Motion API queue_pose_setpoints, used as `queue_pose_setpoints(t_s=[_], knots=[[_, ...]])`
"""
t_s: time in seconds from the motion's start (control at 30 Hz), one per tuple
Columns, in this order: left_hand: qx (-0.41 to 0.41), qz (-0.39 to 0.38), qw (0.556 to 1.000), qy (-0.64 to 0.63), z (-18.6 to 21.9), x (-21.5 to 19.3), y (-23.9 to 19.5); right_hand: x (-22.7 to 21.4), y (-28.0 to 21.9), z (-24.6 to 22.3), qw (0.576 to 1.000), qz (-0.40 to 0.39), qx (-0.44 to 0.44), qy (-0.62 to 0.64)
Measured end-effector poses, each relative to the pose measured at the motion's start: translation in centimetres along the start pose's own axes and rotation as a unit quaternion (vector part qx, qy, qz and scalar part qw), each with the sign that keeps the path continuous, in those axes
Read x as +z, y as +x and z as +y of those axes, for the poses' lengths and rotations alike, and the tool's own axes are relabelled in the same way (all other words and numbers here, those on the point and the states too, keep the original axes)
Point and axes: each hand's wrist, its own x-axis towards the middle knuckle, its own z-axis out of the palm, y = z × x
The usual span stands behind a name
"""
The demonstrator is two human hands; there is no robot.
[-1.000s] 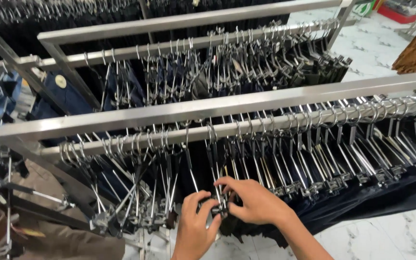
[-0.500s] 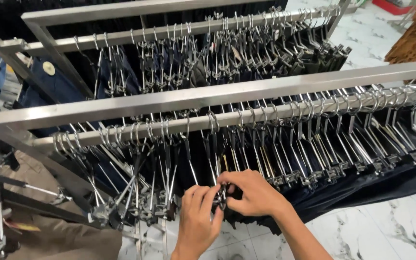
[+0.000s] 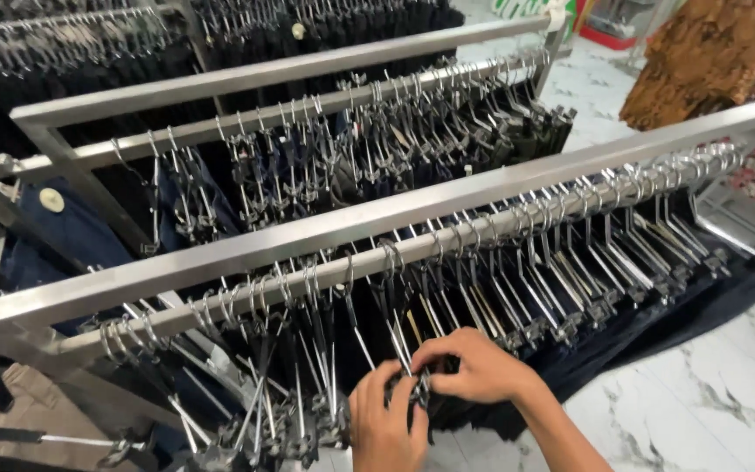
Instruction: The person takes a pair of pants from a basket on the floor, unfolds them, and carefully attaches them to a hanger on a clothing rack.
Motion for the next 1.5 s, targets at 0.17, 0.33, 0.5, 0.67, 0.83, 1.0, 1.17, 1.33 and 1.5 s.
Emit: queue_pose_setpoints(t_s=[0.17, 0.33, 0.5, 0.67, 0.83, 1.0, 1.17, 1.33, 1.5], knots=[[0.029, 0.016, 0.998, -0.06, -1.9, 0.8, -0.7, 1.7, -0.1, -0.4, 0.996, 0.068, 0.006, -0.049], [0.019, 0.08, 0.992, -0.096, -2.9, 2.2, -1.4, 4.3, -0.5, -0.1, 0.977, 0.161, -0.063, -0.124], [0.026, 0.043, 0.987, -0.155, -3.1, 0.1, -1.1, 8.1, -1.5, 1.7, 0.954, 0.219, -0.074, -0.192], [0.005, 0.072, 0.97, -0.233, -3.1, -0.1, -1.2, 12.9, -1.5, -0.6, 0.881, 0.345, -0.002, -0.322], [0.009, 0.023, 0.955, -0.296, -2.3, -1.7, -1.4, 13.1, -1.8, -3.7, 0.914, 0.378, 0.107, -0.104], [0.016, -0.011, 0.952, -0.307, -2.7, -2.8, -1.1, 11.3, -2.6, -5.6, 0.942, 0.295, 0.112, 0.111], [0.041, -0.009, 0.944, -0.327, -3.2, -2.1, -1.4, 12.9, -2.7, -1.2, 0.907, 0.342, 0.083, 0.23], [0.001, -0.027, 0.94, -0.34, -3.3, -2.1, -1.6, 13.1, -1.7, -2.0, 0.899, 0.391, 0.086, 0.176], [-0.016, -0.01, 0.942, -0.335, -3.5, -1.6, -1.5, 13.4, -1.5, -1.4, 0.883, 0.421, 0.11, 0.175]])
